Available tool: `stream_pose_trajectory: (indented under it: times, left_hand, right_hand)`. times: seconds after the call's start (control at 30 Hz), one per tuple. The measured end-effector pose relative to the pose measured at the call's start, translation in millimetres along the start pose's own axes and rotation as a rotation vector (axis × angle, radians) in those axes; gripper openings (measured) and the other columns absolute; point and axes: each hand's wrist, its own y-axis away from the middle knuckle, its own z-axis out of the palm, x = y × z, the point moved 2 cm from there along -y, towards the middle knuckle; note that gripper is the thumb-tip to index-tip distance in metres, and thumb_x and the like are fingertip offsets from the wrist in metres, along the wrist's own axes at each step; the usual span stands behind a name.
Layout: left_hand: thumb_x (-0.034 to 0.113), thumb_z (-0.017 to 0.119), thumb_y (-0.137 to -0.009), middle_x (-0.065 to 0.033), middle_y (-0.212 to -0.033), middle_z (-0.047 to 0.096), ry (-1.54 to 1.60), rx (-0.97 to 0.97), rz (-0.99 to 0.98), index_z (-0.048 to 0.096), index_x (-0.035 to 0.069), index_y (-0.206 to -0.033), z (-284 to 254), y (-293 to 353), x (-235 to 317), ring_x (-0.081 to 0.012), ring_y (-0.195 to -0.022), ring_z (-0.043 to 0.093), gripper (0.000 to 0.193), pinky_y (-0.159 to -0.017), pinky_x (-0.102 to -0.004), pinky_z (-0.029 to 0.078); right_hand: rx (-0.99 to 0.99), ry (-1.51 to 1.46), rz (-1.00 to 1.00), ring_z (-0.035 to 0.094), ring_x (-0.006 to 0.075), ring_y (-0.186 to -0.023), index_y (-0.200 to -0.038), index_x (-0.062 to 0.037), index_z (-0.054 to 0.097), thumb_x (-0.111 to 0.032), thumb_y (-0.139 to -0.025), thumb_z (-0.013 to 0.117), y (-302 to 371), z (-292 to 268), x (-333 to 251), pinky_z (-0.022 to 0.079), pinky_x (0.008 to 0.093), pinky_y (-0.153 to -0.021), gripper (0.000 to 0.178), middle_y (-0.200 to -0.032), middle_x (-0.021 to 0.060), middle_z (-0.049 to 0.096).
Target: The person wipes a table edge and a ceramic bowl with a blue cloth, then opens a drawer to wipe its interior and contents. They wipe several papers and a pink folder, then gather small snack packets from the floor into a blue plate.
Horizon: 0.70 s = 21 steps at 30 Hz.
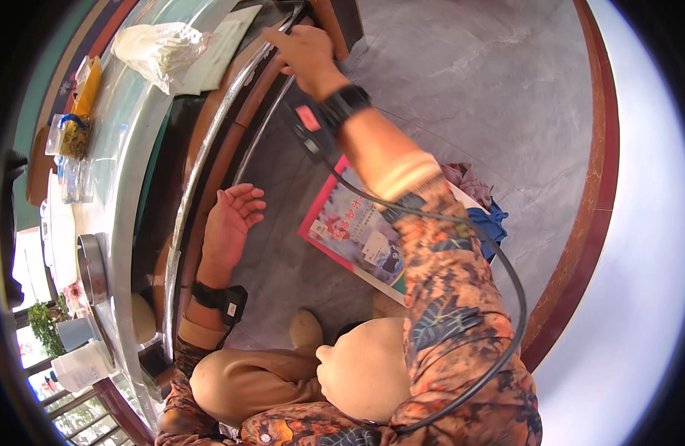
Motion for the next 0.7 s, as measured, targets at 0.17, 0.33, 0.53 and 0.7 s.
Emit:
stream_pose_trajectory:
  times: [0.17,0.33,0.53,0.7]
  left_hand:
    - [0.031,0.038,-0.111,-0.0116,-0.117,0.067,-0.027,-0.051,-0.043,0.057,0.002,-0.126,-9,-4,-29,-0.0183,-0.101,0.065,0.039,-0.086,-0.0334,0.052]
    - [0.034,0.069,-0.096,-0.0092,-0.129,0.06,-0.42,-0.102,-0.266,0.057,0.006,-0.129,3,-16,-91,-0.0199,-0.114,0.06,0.045,-0.091,-0.0336,0.049]
    - [0.029,0.078,-0.084,-0.0155,-0.134,0.056,-0.834,-0.131,-0.065,0.057,0.005,-0.127,12,-26,-128,-0.0305,-0.127,0.053,0.054,-0.107,-0.0377,0.042]
    - [0.025,0.079,-0.082,-0.0171,-0.142,0.051,-0.977,-0.183,0.075,0.061,0.006,-0.123,12,-22,-138,-0.0325,-0.133,0.049,0.05,-0.11,-0.0382,0.04]
  right_hand:
    - [0.469,0.711,-0.193,0.07,0.0279,-0.1,-0.123,0.0001,0.066,-0.021,-0.085,0.076,147,-122,41,0.054,0.0374,-0.084,0.045,-0.107,0.0177,0.073]
    - [0.365,1.493,-0.02,0.034,0.0368,-0.144,-0.129,-0.006,0.063,-0.024,-0.079,0.079,305,-190,57,0.028,0.0519,-0.114,0.055,-0.151,0.0167,0.046]
    - [0.466,1.47,-0.073,0.039,0.0345,-0.141,-0.128,-0.0067,0.063,-0.02,-0.079,0.078,383,-177,50,0.027,0.0509,-0.114,0.053,-0.15,0.0147,0.048]
    - [0.272,1.433,0.087,0.045,0.0329,-0.135,-0.125,-0.0072,0.064,-0.023,-0.071,0.084,380,-153,53,0.031,0.0474,-0.109,0.061,-0.144,0.0113,0.054]
